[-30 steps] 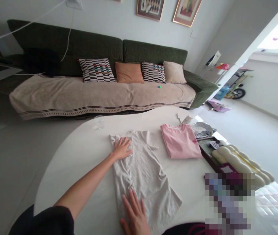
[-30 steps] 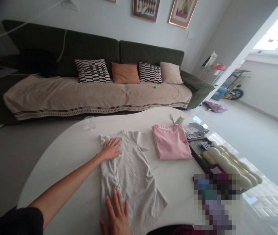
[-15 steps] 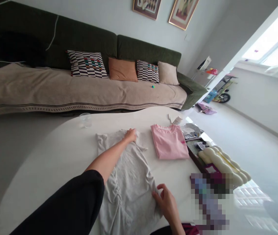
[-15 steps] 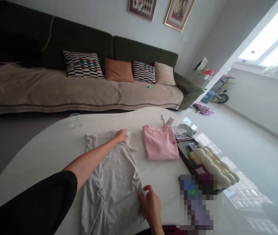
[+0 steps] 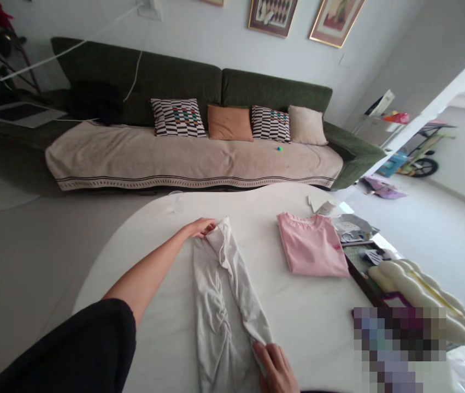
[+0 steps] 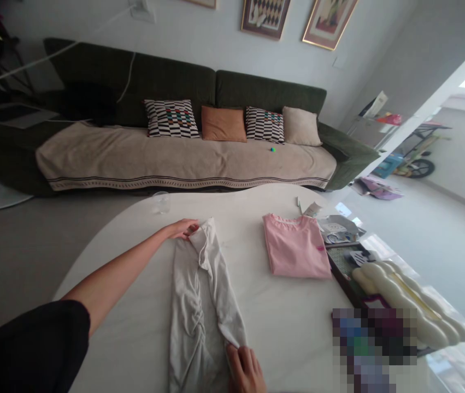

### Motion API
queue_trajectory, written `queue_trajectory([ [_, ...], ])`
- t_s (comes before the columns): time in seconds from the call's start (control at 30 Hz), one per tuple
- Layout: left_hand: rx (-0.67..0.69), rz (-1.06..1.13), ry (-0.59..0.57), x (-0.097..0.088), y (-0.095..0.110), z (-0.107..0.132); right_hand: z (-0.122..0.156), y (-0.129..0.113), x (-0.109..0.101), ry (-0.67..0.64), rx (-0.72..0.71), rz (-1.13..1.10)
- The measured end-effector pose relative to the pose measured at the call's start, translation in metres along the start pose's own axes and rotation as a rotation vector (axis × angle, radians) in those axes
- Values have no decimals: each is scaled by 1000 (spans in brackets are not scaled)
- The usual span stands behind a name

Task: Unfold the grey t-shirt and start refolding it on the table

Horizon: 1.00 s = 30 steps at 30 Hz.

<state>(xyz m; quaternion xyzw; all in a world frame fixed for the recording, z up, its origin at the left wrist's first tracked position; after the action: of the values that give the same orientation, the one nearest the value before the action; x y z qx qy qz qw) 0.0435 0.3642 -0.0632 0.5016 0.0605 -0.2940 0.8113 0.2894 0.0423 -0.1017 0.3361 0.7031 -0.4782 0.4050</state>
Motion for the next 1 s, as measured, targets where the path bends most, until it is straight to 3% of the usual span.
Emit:
queue_trajectory([
  [0.2, -24, -136, 131, 8, 8, 1, -3, 0, -3, -89, -91, 145],
  [0.37, -25, -200, 157, 9, 16, -3, -3, -1, -10, -2, -57, 18],
  [0.53, 8, -186, 89, 22, 34, -16, 0, 33, -15, 144, 316, -508],
  [0.63, 24, -172, 24, 43, 55, -31, 10, 75, -18, 195, 643, -836],
  [0.73, 37, -165, -34, 74, 74, -45, 23, 111, -20, 193, 892, -950],
  [0.87, 40, -186, -75, 111, 83, -54, 23, 128, -25, 189, 898, -882],
  [1.0, 98, -272, -54, 127, 91, -57, 19, 128, -24, 178, 854, -842],
])
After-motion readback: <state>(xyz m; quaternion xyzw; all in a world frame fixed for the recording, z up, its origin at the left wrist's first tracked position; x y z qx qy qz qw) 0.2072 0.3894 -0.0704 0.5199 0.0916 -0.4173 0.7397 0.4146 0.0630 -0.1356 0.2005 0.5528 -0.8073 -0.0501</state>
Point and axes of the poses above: each hand's wrist, its own z-axis away from the middle knuckle, its own x-axis out of the palm, y = z × x, the point moved 8 cm from there along -z, towards the middle knuckle, and after that the axes turned 1 degree about -y, right-handed, at the moved point
